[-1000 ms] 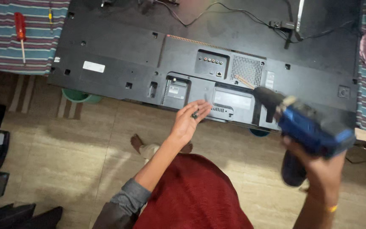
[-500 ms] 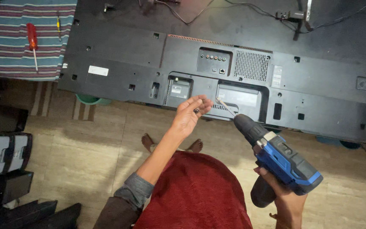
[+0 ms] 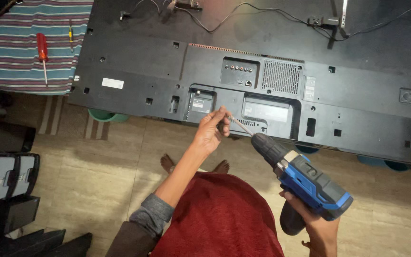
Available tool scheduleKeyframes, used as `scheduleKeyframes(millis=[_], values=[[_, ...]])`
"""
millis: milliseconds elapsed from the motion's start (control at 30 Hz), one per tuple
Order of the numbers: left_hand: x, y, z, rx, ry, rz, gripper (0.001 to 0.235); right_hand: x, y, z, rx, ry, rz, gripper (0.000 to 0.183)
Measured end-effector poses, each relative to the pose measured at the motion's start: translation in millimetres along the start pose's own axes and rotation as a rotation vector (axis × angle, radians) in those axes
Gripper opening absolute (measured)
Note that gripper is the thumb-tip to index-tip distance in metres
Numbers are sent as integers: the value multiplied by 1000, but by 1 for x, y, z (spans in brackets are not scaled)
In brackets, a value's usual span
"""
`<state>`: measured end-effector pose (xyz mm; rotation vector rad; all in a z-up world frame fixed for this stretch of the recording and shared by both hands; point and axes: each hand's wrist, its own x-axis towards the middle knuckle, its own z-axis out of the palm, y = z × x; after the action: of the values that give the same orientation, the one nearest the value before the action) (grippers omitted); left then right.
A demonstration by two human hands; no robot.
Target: The person uses a cordless drill to fasten screws into the back panel of a television, securing a metal stand. The person systematically moves along the back of the TV, inserting and tightening multiple screws to attach the mounting bracket.
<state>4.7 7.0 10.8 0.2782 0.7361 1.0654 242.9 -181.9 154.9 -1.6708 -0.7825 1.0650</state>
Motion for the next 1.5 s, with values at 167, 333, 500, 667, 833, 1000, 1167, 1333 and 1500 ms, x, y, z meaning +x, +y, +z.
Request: scheduleKeyframes(millis=[167,333,500,667,833,1000,1167,1333,1500], values=[[2,2,0,121,24,-39,36,1,-2,-2,-55,-26,22,40],[8,1,-6,157,-39,-103,35,-3,-9,-4,-169,24,90,43],[13,-5,-6,140,-80,-145,33,2,-7,-7,-97,-11,-34,64],[12,-12,3,17,-158,-142,32,12,11,-9,-20,-36,-44,54],[11,-17,17,22,-121,-147,39,32,5,-10,40,4,-91,50],[-16,-14,5,219,-178,-155,35,83,-50,-16,-69,23,-364,57],[-40,-20,-4,300,-157,-140,35,146,-100,-20,-280,-4,-359,46],[-58,-16,-12,164,-154,-158,42,187,-119,-20,-349,-52,-378,41],[-70,-10,-19,286,-123,-177,45,213,-127,-30,-488,-48,-218,43]])
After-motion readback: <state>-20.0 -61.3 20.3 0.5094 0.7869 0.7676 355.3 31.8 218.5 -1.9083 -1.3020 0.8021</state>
